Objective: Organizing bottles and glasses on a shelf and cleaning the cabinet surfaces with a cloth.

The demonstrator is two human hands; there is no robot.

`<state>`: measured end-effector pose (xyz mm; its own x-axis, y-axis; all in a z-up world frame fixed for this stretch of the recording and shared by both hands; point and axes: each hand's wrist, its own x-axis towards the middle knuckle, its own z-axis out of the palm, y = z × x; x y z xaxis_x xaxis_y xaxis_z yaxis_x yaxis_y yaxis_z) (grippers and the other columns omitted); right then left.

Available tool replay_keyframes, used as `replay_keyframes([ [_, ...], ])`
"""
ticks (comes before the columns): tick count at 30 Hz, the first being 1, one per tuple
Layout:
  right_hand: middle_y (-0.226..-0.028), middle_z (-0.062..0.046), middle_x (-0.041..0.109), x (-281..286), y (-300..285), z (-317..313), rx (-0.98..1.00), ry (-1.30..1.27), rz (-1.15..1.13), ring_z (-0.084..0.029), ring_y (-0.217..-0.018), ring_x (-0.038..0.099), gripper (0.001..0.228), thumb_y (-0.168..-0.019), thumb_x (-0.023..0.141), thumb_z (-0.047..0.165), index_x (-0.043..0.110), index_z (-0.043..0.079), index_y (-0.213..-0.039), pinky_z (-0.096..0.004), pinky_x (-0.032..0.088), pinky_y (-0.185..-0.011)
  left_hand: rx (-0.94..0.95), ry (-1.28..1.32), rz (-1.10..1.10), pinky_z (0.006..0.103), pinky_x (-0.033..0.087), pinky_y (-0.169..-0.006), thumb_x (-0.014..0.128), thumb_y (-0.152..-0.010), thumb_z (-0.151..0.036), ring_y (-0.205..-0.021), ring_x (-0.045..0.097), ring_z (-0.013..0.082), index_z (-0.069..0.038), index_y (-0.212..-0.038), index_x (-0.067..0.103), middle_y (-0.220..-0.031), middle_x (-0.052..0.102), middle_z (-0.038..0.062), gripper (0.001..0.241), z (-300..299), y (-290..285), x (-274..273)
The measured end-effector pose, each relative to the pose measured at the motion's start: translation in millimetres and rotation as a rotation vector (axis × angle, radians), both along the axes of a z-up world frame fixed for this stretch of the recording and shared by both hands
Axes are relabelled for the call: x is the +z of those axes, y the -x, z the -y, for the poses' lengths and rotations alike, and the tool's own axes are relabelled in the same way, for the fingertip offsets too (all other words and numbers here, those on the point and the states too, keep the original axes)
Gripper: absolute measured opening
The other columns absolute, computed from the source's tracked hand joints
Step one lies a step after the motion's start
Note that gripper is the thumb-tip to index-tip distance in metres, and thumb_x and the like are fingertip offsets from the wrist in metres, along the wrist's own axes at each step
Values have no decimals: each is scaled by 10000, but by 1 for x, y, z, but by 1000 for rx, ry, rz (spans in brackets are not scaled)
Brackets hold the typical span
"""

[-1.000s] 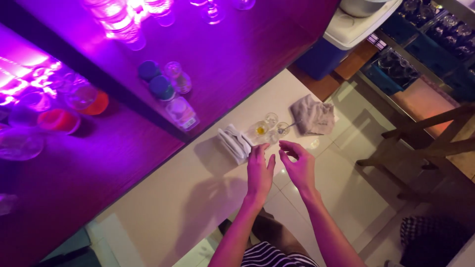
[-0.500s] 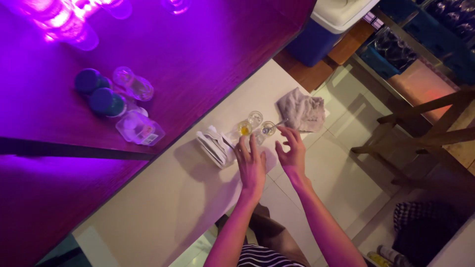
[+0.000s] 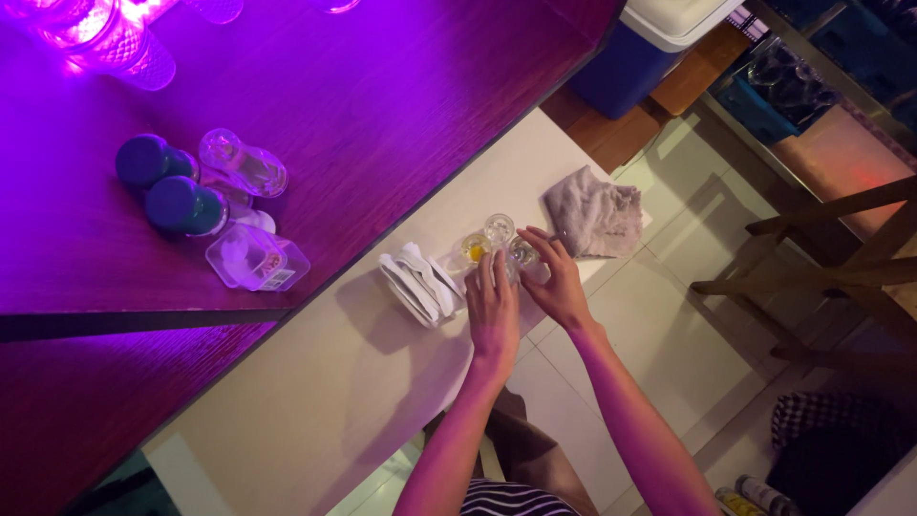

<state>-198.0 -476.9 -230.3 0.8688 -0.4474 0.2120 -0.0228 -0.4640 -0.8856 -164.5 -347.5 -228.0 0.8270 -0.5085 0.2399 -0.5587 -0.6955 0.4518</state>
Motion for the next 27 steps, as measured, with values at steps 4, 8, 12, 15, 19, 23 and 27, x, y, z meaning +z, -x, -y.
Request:
replay_keyframes([
  [4,-1411,-94,643,-8,-2,1,-6,-20,-2,-259,-1219,645,658,-786,776,-5,615,154,-1404,-362,553,-938,-3,20,-6,490,435,-1087,714,-879,-85,-1246,515,387,-18,-1476,448,-1474,459,179,657,2,-1,4],
  [8,-1387,-103,643,-7,1,-2,-45,-23,14,-252,-1196,652,646,-794,789,6,615,147,-1400,-349,572,-906,-10,-3,16,484,452,-1066,683,-923,-65,-1205,530,387,-45,-1469,466,-1479,473,170,588,2,0,-4],
  [12,-1337,-103,646,-5,4,-5,-73,-48,-20,-243,-1177,655,657,-785,796,7,618,142,-1403,-349,574,-895,-33,-73,44,488,459,-1072,659,-863,9,-1204,541,394,-47,-1467,485,-1450,497,161,632,-1,3,-3],
  [15,-1342,-89,655,-9,6,-5,-91,-46,-10,-229,-1166,665,654,-786,803,15,619,146,-1400,-342,576,-875,-21,-24,11,491,464,-1070,660,-891,10,-1209,548,383,-38,-1465,490,-1421,497,184,601,0,3,-7],
  [19,-1305,-85,660,-14,9,-6,-95,-80,-6,-219,-1150,664,659,-786,800,14,619,146,-1406,-337,571,-875,0,85,-11,500,463,-1027,696,-886,-33,-1197,530,428,-31,-1431,496,-1390,484,213,580,0,7,-1],
  [23,-1329,-88,655,-13,13,-7,-93,-96,25,-213,-1158,657,652,-790,792,11,610,131,-1404,-327,570,-863,-18,108,-29,496,459,-1042,700,-874,-35,-1214,519,421,-23,-1425,490,-1389,479,212,590,-3,10,3],
  [27,-1291,-81,668,-11,16,-6,-102,-93,5,-193,-1128,671,673,-776,806,17,612,127,-1411,-311,576,-876,-37,115,-66,490,452,-1057,697,-882,-13,-1249,505,416,-16,-1438,483,-1392,496,200,596,-6,9,-1],
])
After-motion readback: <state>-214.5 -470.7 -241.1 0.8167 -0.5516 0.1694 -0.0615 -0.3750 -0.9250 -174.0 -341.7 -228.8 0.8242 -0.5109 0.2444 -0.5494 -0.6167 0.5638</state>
